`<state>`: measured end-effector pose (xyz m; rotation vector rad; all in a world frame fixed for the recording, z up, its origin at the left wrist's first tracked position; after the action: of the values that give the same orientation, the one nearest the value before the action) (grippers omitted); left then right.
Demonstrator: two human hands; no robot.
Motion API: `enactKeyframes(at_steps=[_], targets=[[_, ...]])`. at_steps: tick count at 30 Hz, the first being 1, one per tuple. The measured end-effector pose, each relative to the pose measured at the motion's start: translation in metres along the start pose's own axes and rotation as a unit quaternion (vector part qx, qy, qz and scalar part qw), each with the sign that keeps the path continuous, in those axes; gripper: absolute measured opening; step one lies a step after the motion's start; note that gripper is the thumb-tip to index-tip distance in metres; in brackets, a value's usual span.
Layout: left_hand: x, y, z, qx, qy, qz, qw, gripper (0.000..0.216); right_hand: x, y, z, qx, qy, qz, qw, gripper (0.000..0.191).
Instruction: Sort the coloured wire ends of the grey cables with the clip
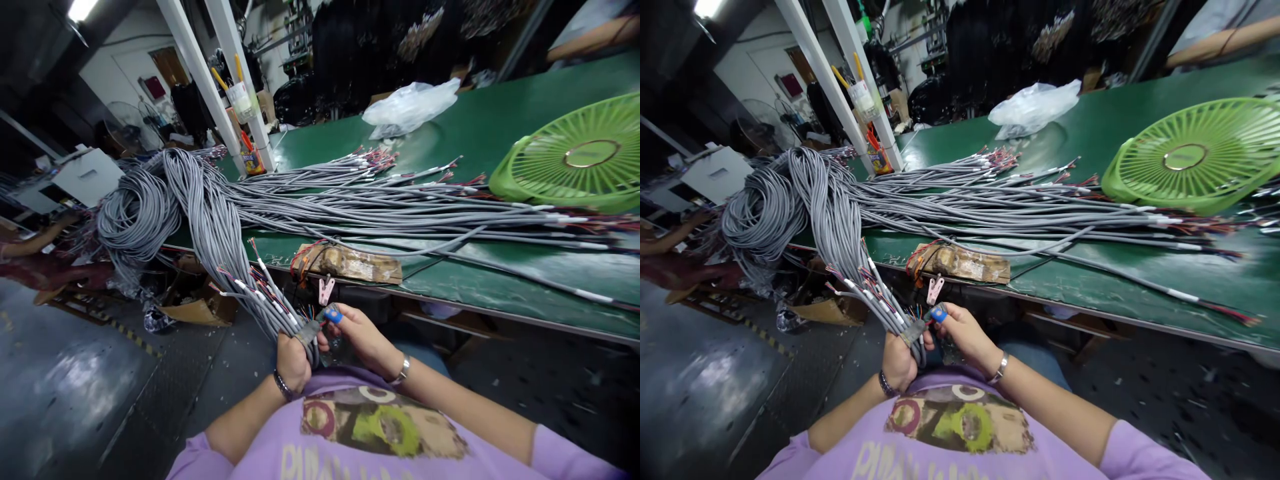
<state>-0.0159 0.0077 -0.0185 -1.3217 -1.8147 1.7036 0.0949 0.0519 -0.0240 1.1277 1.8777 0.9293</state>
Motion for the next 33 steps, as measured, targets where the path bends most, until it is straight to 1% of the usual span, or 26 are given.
enactKeyframes(at_steps=[4, 6, 8, 12, 16, 22, 25, 27, 30, 33], targets=[[-0.002, -0.008, -0.005, -0.019, 0.003, 0.021, 1.000, 0.030, 0.014, -0.005, 0.014, 0.075, -0.047, -0.054, 0.995, 0.042], [-0.003, -0.010, -0.008, -0.024, 0.000, 0.033, 0.999, 0.031, 0.023, -0.003, 0.014, 0.113, -0.042, -0.085, 0.989, 0.044], [-0.002, -0.011, -0.012, -0.032, -0.005, 0.037, 0.999, 0.030, 0.031, 0.000, 0.009, 0.142, -0.026, -0.100, 0.984, 0.041], [0.002, -0.010, -0.017, -0.047, -0.011, 0.033, 0.998, 0.028, 0.040, 0.004, -0.001, 0.164, -0.007, -0.091, 0.982, 0.036], [0.006, -0.007, -0.017, -0.047, -0.018, 0.035, 0.998, 0.026, 0.041, 0.000, -0.005, 0.167, 0.021, -0.076, 0.983, 0.042], [0.009, 0.003, -0.015, -0.009, -0.020, 0.030, 0.999, 0.029, 0.040, -0.001, -0.008, 0.160, 0.007, -0.062, 0.985, 0.044], [0.009, 0.004, -0.015, -0.006, -0.013, 0.027, 1.000, 0.030, 0.040, -0.002, -0.009, 0.151, 0.015, -0.073, 0.986, 0.047], [0.007, 0.002, -0.015, -0.012, -0.010, 0.023, 1.000, 0.029, 0.039, -0.004, -0.008, 0.151, 0.018, -0.084, 0.985, 0.048], [0.004, -0.001, -0.012, -0.020, -0.010, 0.014, 1.000, 0.030, 0.032, -0.008, 0.001, 0.164, 0.002, -0.094, 0.982, 0.047], [0.000, -0.001, -0.007, -0.011, -0.007, 0.005, 1.000, 0.030, 0.019, -0.011, 0.008, 0.134, 0.016, -0.073, 0.988, 0.045]])
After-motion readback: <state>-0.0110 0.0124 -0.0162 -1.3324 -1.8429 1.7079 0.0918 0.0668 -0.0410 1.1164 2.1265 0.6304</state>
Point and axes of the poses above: each hand's wrist, its own x-axis towards the middle knuckle, its own z-axis out of the back of the hand, y = z × x, the point moved 3 cm from there along x, towards the middle knuckle, and after that the axes turned 13 degrees about -y, right-handed, at the moved point
